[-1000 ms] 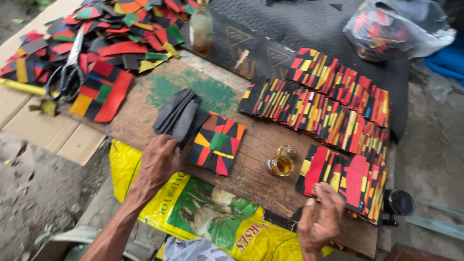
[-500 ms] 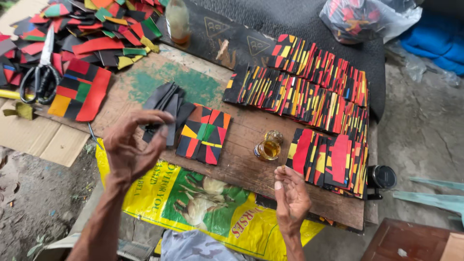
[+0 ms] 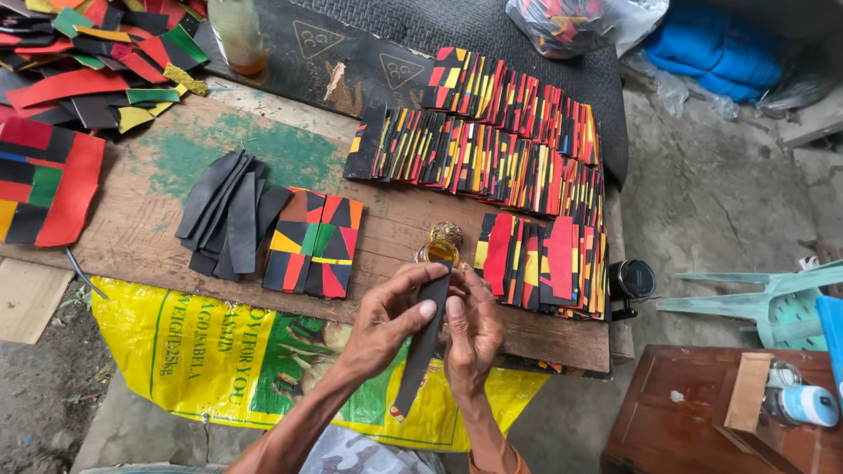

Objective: The person assembles small rectangular pouches by hand, applying adhesive from a small jar to black leather pieces and attaching them to colorful patterned leather pieces. The person repeatedly picks, aligns, and presses the pieces together, then stacks the finished pouches on the table.

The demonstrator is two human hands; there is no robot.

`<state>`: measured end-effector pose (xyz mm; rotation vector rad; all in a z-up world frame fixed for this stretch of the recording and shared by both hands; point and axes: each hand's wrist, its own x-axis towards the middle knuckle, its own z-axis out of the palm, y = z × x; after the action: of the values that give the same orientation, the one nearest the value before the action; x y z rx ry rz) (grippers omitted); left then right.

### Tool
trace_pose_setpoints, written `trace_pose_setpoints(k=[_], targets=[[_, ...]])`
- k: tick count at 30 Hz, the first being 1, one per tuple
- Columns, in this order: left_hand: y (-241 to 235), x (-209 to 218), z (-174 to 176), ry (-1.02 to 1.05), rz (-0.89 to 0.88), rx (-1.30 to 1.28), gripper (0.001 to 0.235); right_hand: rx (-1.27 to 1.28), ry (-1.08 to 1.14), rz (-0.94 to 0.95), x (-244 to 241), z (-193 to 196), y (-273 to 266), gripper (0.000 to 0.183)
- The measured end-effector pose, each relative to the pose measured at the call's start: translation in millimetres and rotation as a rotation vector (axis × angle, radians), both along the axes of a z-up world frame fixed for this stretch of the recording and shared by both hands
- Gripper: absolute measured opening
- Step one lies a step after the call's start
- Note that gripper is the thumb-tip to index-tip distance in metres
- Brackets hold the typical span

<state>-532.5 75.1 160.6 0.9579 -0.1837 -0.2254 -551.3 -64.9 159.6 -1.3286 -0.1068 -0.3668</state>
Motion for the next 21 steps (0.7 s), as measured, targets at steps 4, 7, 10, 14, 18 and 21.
trace_pose_setpoints(k=[4, 7, 10, 14, 18, 21], targets=[[10, 3, 15, 0.033, -0.161, -0.106, 0.057, -0.029, 0.025, 0.002, 4, -3, -7, 0.041], [11, 4, 20, -0.029, -0.107, -0.029, 0.057, -0.069, -0.015, 0.015, 3, -4, -9, 0.037], [12, 4, 20, -0.086, -0.081, 0.01, 0.055, -0.095, -0.014, 0.0, 2, -4, -10, 0.035], [11, 5, 19, -0.121, -0.07, 0.029, 0.056, -0.121, -0.033, -0.001, 3, -2, -11, 0.035], [11, 5, 18, -0.117, -0.074, 0.046, 0.058, -0.219, -0.025, -0.03, 2, 0, -12, 0.035], [10, 6, 18, -0.11, -0.07, 0.038, 0.058, -0.304, -0.036, -0.053, 1, 2, -13, 0.035]])
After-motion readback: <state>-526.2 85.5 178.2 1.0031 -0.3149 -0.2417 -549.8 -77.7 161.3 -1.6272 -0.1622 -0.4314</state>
